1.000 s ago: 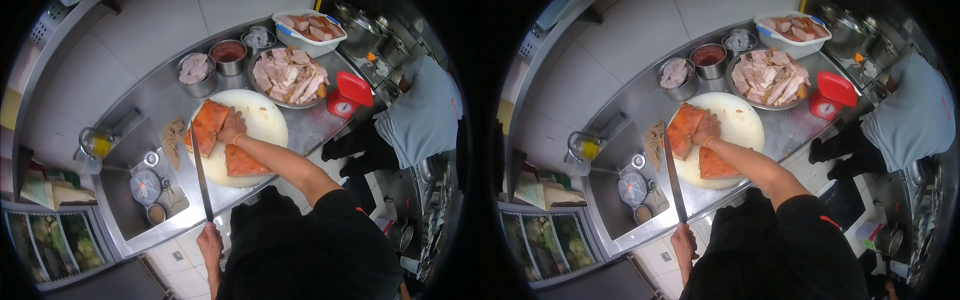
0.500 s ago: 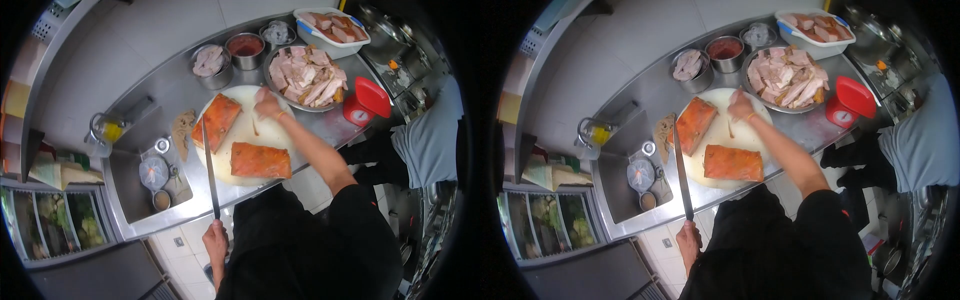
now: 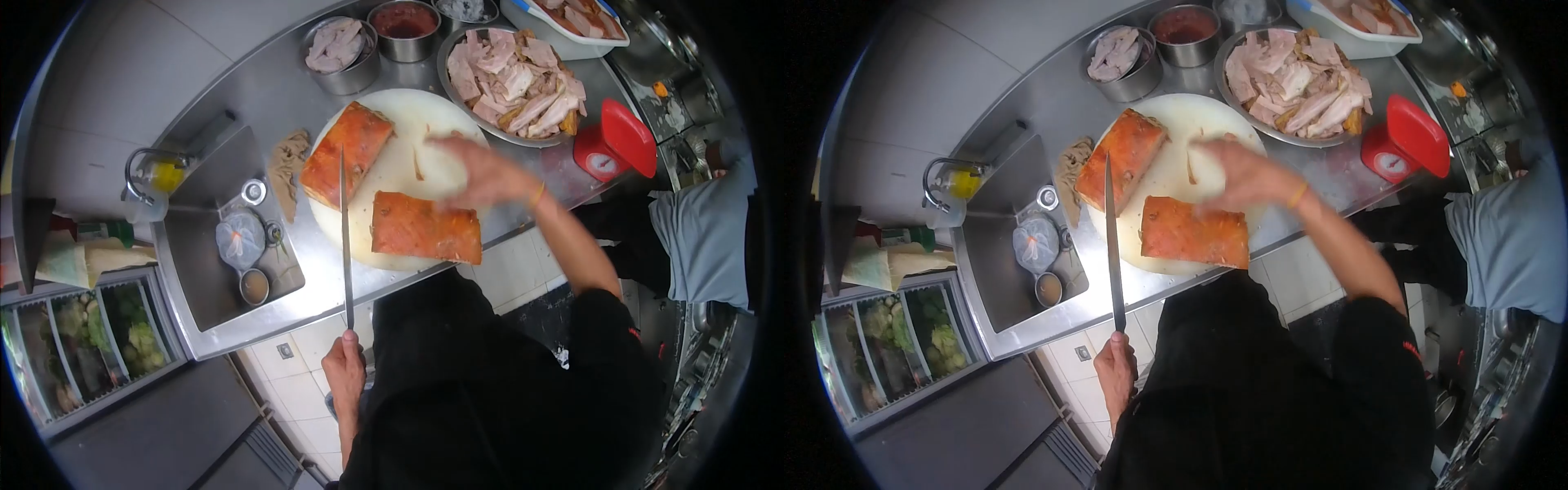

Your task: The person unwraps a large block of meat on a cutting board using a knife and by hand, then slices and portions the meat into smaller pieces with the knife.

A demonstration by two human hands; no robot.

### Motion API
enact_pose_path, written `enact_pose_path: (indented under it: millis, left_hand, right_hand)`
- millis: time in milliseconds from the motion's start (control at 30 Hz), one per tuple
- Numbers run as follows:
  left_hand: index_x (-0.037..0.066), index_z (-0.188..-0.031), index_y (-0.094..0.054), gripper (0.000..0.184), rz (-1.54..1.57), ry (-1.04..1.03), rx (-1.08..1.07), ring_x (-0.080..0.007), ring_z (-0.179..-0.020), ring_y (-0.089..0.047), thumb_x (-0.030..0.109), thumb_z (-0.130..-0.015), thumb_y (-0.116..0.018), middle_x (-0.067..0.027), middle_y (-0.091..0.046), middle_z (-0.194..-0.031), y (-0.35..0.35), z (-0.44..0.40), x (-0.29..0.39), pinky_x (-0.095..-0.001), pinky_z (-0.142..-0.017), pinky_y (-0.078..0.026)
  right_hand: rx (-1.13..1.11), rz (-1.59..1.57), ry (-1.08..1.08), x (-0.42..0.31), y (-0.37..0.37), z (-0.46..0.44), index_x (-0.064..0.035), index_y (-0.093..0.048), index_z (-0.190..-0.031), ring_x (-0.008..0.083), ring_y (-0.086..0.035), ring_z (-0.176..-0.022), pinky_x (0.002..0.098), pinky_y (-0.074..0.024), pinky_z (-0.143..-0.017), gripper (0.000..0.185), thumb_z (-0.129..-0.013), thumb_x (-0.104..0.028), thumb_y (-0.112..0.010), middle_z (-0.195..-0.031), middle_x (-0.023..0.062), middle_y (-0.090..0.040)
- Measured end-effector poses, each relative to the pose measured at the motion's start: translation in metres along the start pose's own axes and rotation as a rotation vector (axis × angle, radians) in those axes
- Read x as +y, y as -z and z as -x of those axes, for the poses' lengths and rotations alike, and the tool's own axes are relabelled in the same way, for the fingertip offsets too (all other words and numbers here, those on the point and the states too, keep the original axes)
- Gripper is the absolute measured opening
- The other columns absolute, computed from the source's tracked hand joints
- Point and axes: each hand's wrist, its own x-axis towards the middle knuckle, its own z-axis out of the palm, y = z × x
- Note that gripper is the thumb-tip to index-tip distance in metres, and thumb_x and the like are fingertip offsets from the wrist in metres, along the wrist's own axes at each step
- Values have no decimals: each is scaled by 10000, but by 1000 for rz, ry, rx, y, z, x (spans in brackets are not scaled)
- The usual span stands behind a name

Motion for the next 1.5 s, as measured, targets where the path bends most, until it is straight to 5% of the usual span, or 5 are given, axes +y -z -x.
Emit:
enact_pose_path:
  millis: [500,800,900,1200,1500]
  left_hand:
    - [-52,-774,-625,651,-164,-35,-176,-148,-558,-520,526,-1041,-486,-82,-549,-582,15,-22,10,-334,-543,-427]
    - [-68,-840,-647,666,-367,-26,-274,-297,-609,-605,524,-1056,-432,-207,-617,-640,26,-5,33,-425,-643,-486]
    - [-56,-872,-650,650,-437,-80,-309,-372,-624,-620,517,-1064,-412,-245,-617,-662,25,5,33,-453,-660,-487]
    - [-53,-847,-622,618,-510,-105,-324,-499,-678,-621,474,-1080,-399,-292,-619,-687,11,21,56,-514,-641,-477]
    - [-37,-863,-631,586,-577,-121,-293,-520,-714,-631,461,-1077,-408,-302,-627,-697,6,30,69,-533,-648,-478]
  right_hand:
    - [443,63,-295,-36,-122,33,4,-444,-1434,397,-540,-1111,445,-477,-995,969,-558,-181,-816,-1245,207,-576]
    - [513,-763,-266,10,-91,42,-44,-679,-1230,216,-588,-1168,320,-439,-1025,361,-954,-277,-682,-1230,118,-645]
    - [629,-603,-233,18,-79,57,-60,-701,-1189,161,-595,-1099,287,-441,-993,249,-1001,-158,-570,-1180,85,-664]
    - [479,-356,18,4,-83,69,-67,-648,-1223,344,-535,-1244,398,-420,-1085,467,-764,-130,-709,-1265,122,-599]
    - [387,-207,23,-3,-94,59,-75,-603,-1265,347,-496,-1277,416,-412,-1090,664,-662,-241,-826,-1336,142,-529]
